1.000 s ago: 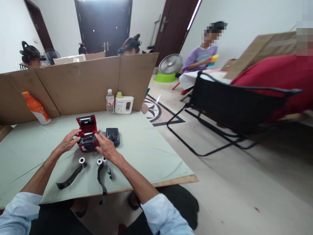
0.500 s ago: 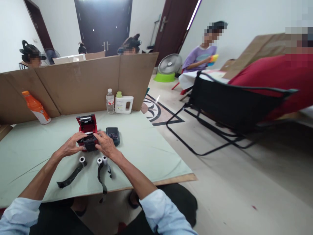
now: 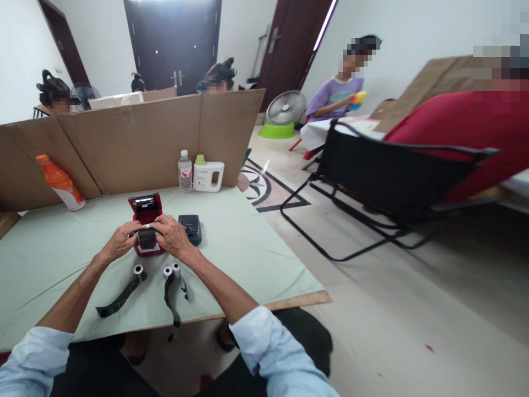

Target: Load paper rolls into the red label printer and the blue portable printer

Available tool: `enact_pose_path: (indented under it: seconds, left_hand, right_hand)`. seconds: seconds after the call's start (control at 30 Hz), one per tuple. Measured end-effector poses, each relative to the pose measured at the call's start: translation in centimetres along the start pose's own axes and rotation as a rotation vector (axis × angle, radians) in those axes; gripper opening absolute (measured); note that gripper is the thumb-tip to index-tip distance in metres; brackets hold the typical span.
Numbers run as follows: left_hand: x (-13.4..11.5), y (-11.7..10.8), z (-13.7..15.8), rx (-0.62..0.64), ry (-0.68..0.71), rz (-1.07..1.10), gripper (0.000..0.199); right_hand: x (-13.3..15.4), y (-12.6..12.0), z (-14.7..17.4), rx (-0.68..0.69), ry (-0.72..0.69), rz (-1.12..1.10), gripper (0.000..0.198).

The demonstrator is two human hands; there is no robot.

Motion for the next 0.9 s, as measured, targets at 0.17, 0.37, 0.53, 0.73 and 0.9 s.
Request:
enact_pose_path:
  seconds: [0.17,0.37,0.53,0.73,0.9]
  left_hand:
    - [0.6,-0.3,-1.4,-0.011,-0.109,0.080,0.023]
    - [2.3,0.3,-2.6,-0.040,-0.227,0.340,0.036]
    - [1.7,0.0,-2.7,-0.049,-0.196,0.473,0.043]
    - [-1.1,-1.1,-2.2,0.000,-0.100,0.436,0.041]
    - [-4.8,-1.2,-2.0,0.026,-0.020,0.327,0.033]
  right_hand:
    - [0.1,-0.6,-3.3,0.016,0.054,-0.198,0.032]
    - [0.2,-1.3,-6.1,0.017,0.130,-0.470,0.027]
    - [1.1,-2.5,-6.8,-0.051,0.109,-0.607,0.038]
    - [2.4,-5.2,-6.0,-0.131,0.141,-0.747,0.051]
    - [2.9,-9.6,-1.7,-0.268,0.198,-0.777,0.051]
Point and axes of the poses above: each hand's wrist, its own z-axis away from the middle knuckle, its own y-axis out of the palm, x = y × z, the point moved 4 cm from there along -z, towards the middle knuckle, and after that the axes turned 2 degrees about z, right-handed, at the moved point
